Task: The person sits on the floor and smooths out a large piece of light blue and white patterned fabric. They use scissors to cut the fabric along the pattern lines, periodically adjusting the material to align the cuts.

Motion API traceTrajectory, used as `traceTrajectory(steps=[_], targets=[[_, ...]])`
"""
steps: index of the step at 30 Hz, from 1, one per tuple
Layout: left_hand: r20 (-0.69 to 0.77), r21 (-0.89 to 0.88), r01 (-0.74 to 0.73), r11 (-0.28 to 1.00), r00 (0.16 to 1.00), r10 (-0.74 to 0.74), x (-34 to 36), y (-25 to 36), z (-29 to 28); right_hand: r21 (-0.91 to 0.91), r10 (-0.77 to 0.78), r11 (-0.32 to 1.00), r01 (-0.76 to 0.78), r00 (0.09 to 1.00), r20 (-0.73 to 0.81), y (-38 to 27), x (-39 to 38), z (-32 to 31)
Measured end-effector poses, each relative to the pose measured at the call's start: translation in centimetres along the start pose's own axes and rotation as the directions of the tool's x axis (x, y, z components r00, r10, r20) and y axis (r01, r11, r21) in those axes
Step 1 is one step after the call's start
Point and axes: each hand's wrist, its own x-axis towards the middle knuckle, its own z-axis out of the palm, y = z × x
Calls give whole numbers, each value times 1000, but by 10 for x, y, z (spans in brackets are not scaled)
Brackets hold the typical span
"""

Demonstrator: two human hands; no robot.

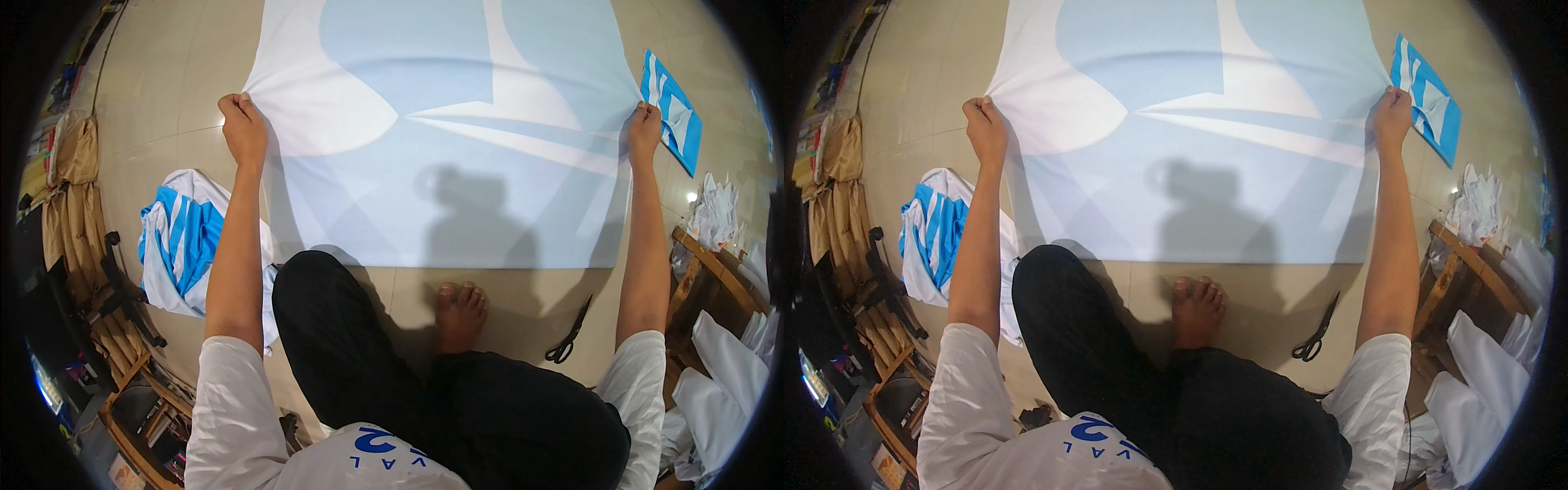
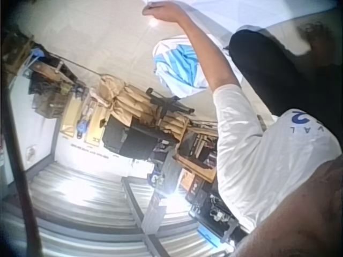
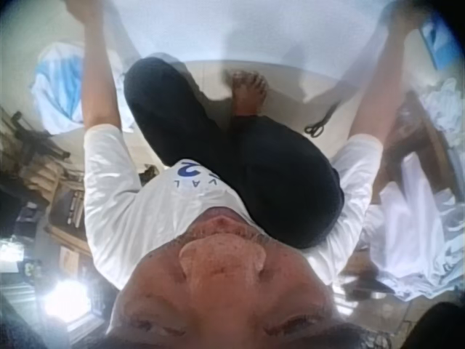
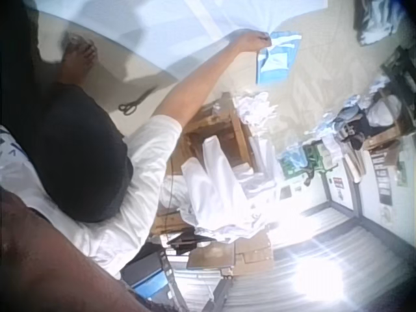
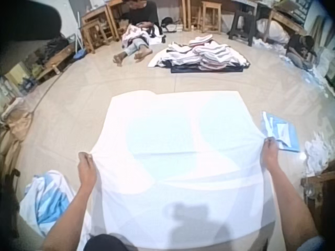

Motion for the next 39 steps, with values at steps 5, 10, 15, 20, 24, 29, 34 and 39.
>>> traceTrajectory(steps=[5, 10, 15, 20, 24, 29, 34, 39], targets=[[26, 67, -15, 998, 1000, 13, 6, -4, 9, -140, 38, 989, -39, 999, -9, -11, -5, 7], [93, 118, -27, 993, 996, 16, 11, -5, 15, -181, 4, 983, 0, 1000, 22, -12, -1, 4], [132, 115, -17, 993, 991, 2, 13, -3, 16, -163, 10, 987, -4, 999, 37, -17, -2, 2], [108, -42, -47, 998, 993, 51, 4, -19, -4, -57, -68, 996, 70, 997, 41, -15, -21, -21], [217, -181, 77, 980, 976, -37, -43, -41, -37, -71, 5, 997, 4, 992, 128, -2, -65, -50], [298, -292, 183, 939, 950, -92, -112, -54, -70, -54, 87, 995, -78, 979, 185, 20, -120, -88], [335, -174, 279, 944, 919, -210, -152, -58, -96, -18, 167, 986, -166, 969, 184, 22, -166, -109], [316, -200, 318, 927, 916, -246, -173, -81, -113, -19, 196, 981, -195, 971, 140, 30, -185, -111]])
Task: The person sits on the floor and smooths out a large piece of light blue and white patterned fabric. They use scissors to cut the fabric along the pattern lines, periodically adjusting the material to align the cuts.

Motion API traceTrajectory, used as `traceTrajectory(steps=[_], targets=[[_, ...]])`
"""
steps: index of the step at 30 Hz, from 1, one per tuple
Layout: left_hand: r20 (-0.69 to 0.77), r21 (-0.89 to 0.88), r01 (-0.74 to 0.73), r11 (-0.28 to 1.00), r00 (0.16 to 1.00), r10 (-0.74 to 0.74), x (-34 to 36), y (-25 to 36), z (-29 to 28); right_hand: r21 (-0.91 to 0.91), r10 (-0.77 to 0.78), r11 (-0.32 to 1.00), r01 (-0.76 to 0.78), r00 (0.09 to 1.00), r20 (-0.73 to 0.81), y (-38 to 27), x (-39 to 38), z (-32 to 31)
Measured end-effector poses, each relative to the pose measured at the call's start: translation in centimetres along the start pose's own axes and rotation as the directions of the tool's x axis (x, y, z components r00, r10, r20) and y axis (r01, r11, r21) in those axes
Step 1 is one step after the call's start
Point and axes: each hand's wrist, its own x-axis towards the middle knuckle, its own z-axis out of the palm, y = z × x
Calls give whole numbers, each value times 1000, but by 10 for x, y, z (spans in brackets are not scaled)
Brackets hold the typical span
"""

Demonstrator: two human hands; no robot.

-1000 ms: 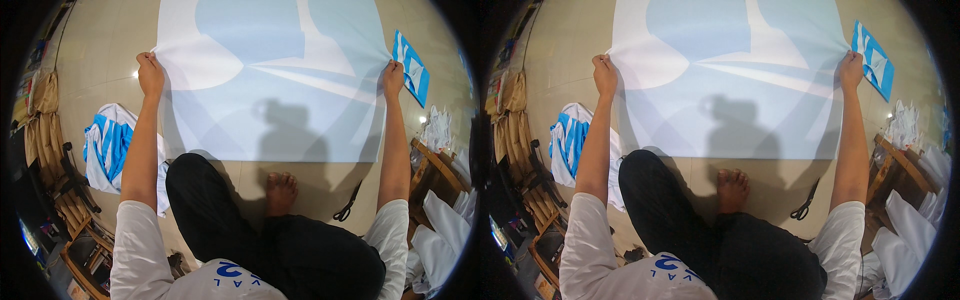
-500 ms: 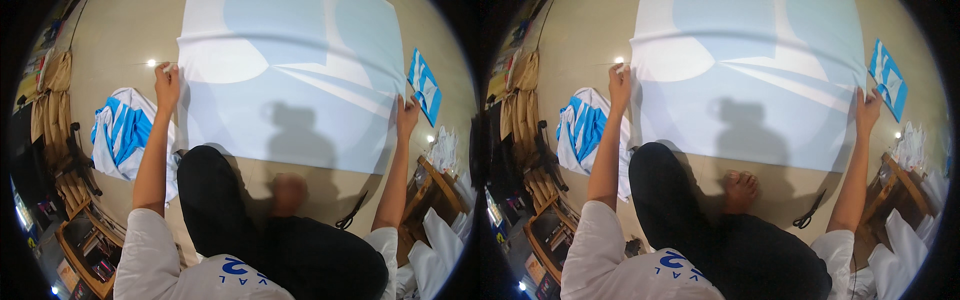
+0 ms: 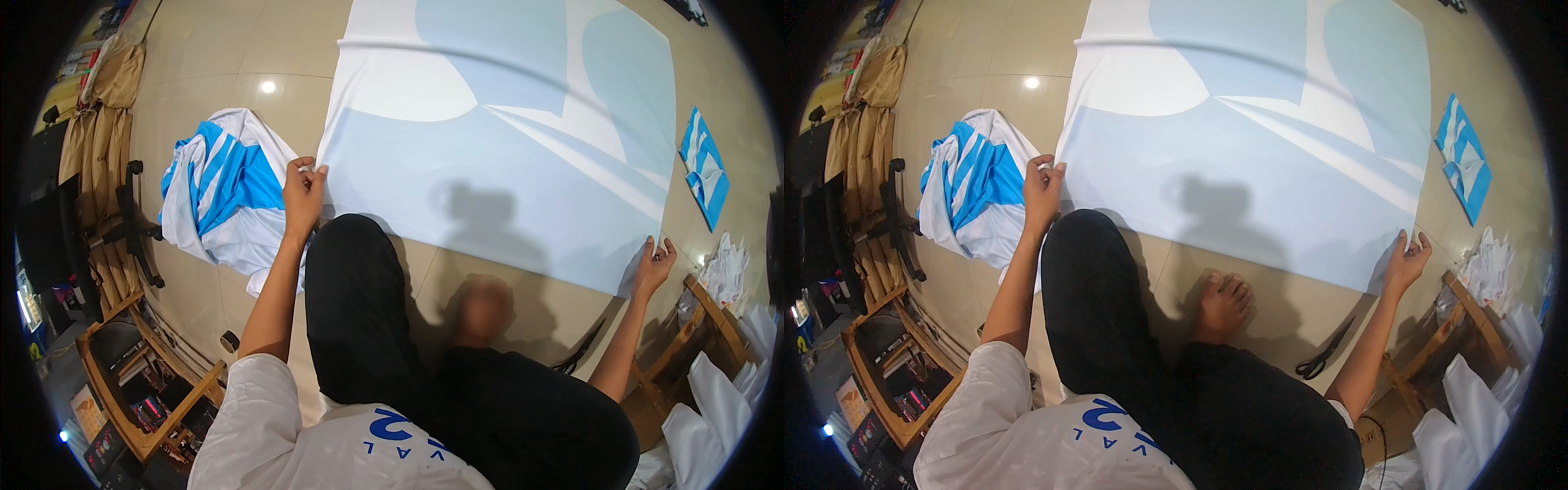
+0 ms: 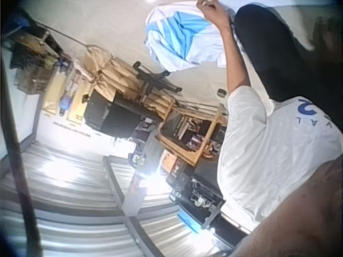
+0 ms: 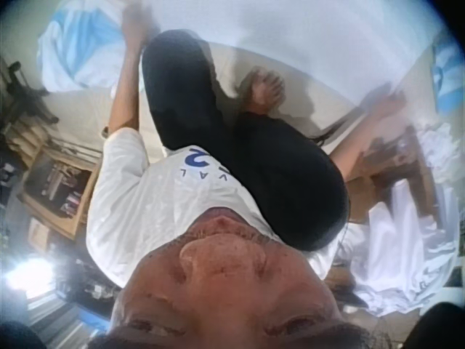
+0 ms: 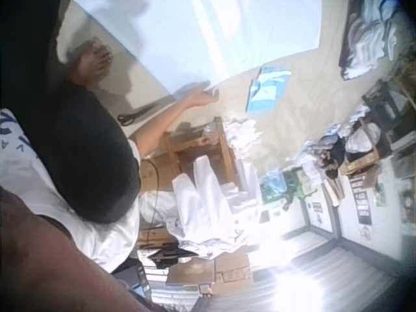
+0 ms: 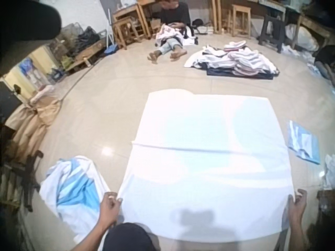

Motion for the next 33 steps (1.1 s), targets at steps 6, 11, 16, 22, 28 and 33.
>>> traceTrajectory(steps=[6, 11, 16, 22, 28, 33], targets=[[6, 150, -64, 987, 998, 64, -7, 14, 4, -25, -102, 995, 101, 991, -83, 13, 5, 1], [-28, 220, -132, 966, 990, 142, -12, 14, 8, -30, -50, 998, 47, 989, -140, 0, -13, 2], [-35, 260, -158, 953, 984, 173, -16, 0, 6, -174, -132, 979, 110, 983, -125, -5, -26, 2], [25, 333, -172, 927, 984, 174, -3, -2, -3, -200, -153, 970, 137, 986, -72, -12, -42, -3], [53, 332, -293, 897, 955, 293, 5, -15, -11, -105, -138, 986, 126, 984, -114, -11, -59, -3], [90, 314, -228, 922, 974, 210, 1, -9, -11, -16, -96, 995, 95, 987, -131, -20, -59, -8]])
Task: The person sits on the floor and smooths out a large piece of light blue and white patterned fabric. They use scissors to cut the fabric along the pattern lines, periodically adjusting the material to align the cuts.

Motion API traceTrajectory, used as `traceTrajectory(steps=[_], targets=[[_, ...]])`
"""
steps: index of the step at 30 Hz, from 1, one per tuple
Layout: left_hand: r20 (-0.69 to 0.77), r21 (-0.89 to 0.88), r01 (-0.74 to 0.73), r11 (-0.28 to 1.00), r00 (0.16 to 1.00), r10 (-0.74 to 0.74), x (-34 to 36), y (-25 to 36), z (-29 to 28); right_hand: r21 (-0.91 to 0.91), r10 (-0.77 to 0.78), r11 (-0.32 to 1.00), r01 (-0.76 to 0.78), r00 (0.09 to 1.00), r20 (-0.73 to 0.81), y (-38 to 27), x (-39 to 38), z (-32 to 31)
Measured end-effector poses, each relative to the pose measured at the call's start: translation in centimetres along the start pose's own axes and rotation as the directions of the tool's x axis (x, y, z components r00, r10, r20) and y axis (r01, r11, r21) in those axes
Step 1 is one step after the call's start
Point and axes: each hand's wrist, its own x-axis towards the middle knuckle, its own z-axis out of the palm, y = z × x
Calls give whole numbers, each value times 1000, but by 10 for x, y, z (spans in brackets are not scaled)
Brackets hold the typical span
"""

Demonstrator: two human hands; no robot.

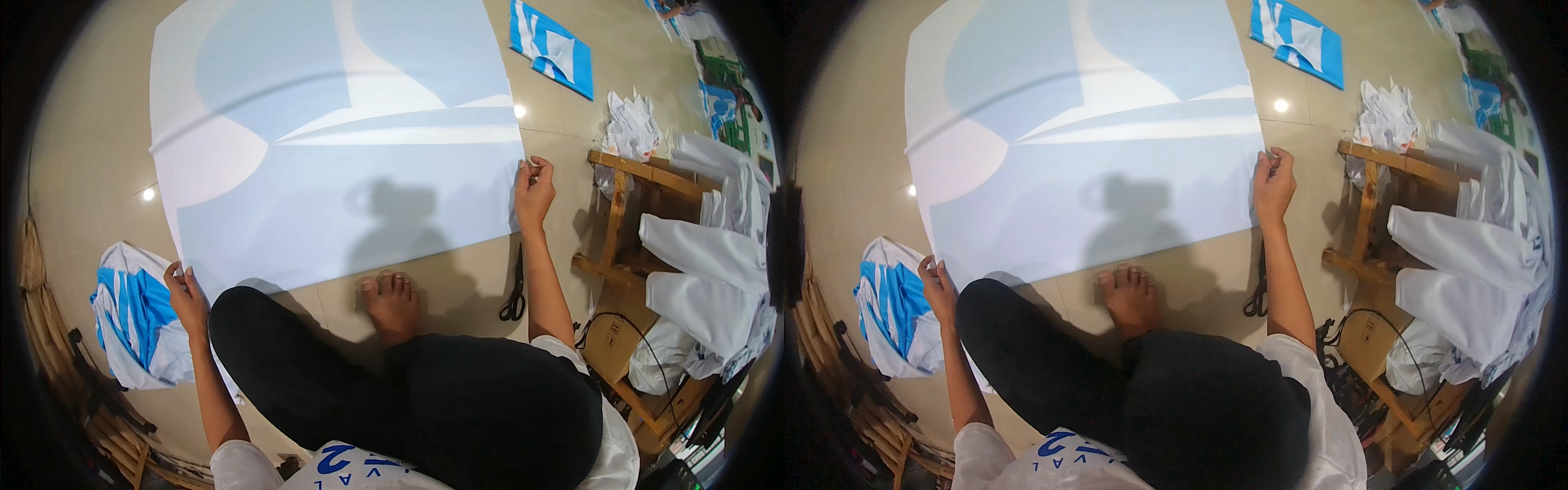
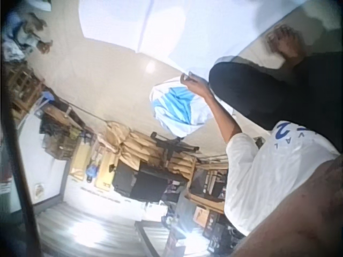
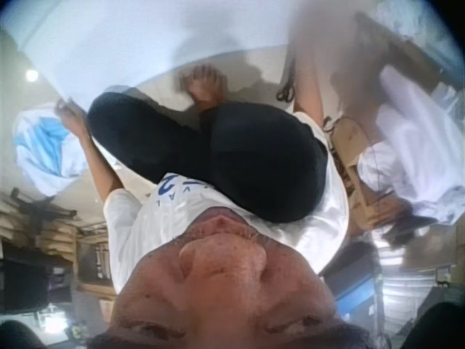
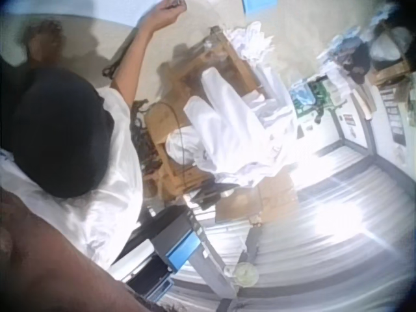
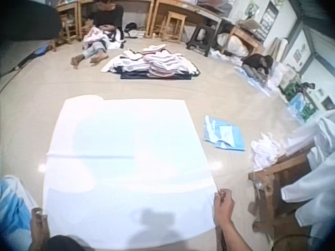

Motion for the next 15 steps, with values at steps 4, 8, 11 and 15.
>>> traceTrajectory(steps=[4, 8, 11, 15], targets=[[33, -19, 16, 1000, 999, -16, 3, 0, -2, -5, 0, 1000, 0, 1000, -5, 0, 1, -1], [11, -41, -18, 999, 1000, 19, 2, 4, -1, -39, 34, 999, -34, 999, 5, 5, -4, -1], [24, -45, -2, 999, 1000, 3, 4, 4, -3, 5, 56, 998, -55, 997, -57, -2, -5, -6], [6, -48, -19, 999, 1000, 19, 4, 1, -2, 32, 85, 996, -83, 993, -77, -7, -5, -16]])
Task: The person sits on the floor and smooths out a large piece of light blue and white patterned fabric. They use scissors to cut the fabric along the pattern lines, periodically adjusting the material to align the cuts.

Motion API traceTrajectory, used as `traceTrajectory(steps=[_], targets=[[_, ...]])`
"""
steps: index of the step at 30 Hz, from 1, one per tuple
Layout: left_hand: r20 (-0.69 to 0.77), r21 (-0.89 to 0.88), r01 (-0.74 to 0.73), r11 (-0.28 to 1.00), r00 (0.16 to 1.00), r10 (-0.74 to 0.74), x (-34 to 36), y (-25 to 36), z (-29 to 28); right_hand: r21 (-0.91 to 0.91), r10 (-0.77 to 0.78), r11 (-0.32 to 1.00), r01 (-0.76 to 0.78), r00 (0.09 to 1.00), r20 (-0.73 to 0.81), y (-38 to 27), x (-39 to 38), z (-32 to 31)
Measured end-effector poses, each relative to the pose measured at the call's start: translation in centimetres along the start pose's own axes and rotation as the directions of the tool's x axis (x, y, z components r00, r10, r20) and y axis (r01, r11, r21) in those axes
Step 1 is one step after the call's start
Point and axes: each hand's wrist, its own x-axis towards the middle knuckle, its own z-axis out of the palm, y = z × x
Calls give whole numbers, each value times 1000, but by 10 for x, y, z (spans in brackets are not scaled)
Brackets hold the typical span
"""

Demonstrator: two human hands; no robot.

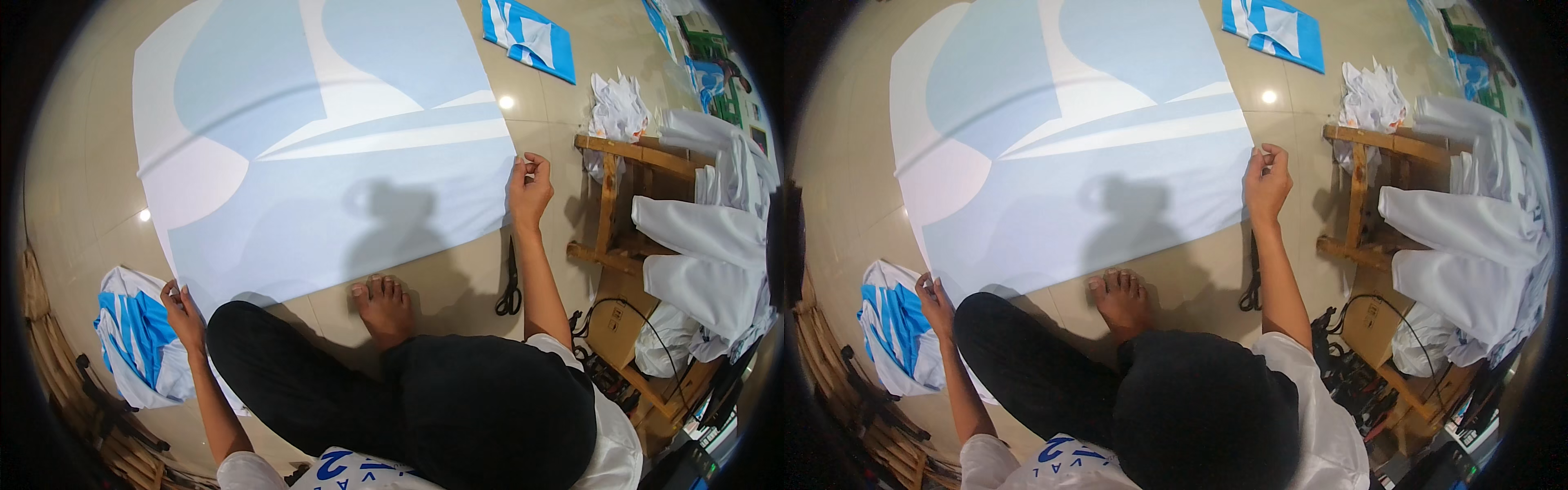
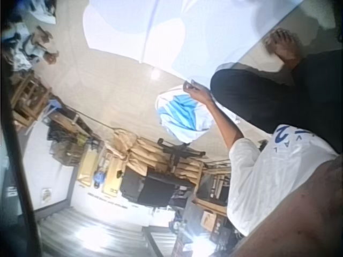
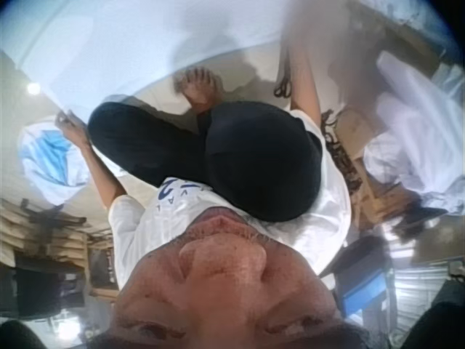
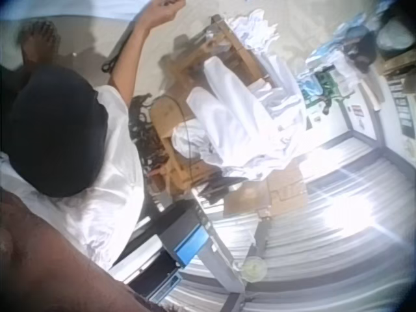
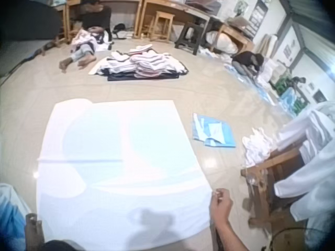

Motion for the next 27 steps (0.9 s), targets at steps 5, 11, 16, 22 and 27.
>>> traceTrajectory(steps=[5, 11, 16, 22, 27], targets=[[1, -15, -32, 999, 1000, 32, 1, -2, 3, -88, -13, 996, 15, 999, 31, 12, -4, 2], [40, -18, -2, 1000, 999, 3, 3, -1, -1, -62, -21, 998, 22, 1000, 17, 17, -8, -1], [35, -15, -10, 1000, 999, 10, 1, -6, -1, -43, 47, 998, -44, 996, 72, 12, -15, -6], [37, -39, -86, 995, 995, 88, 2, -9, -1, -16, -22, 1000, 24, 997, 74, 24, -15, -1], [26, -41, -78, 996, 997, 79, 0, -8, -1, 3, 26, 1000, -26, 996, 89, 17, -11, 2]])
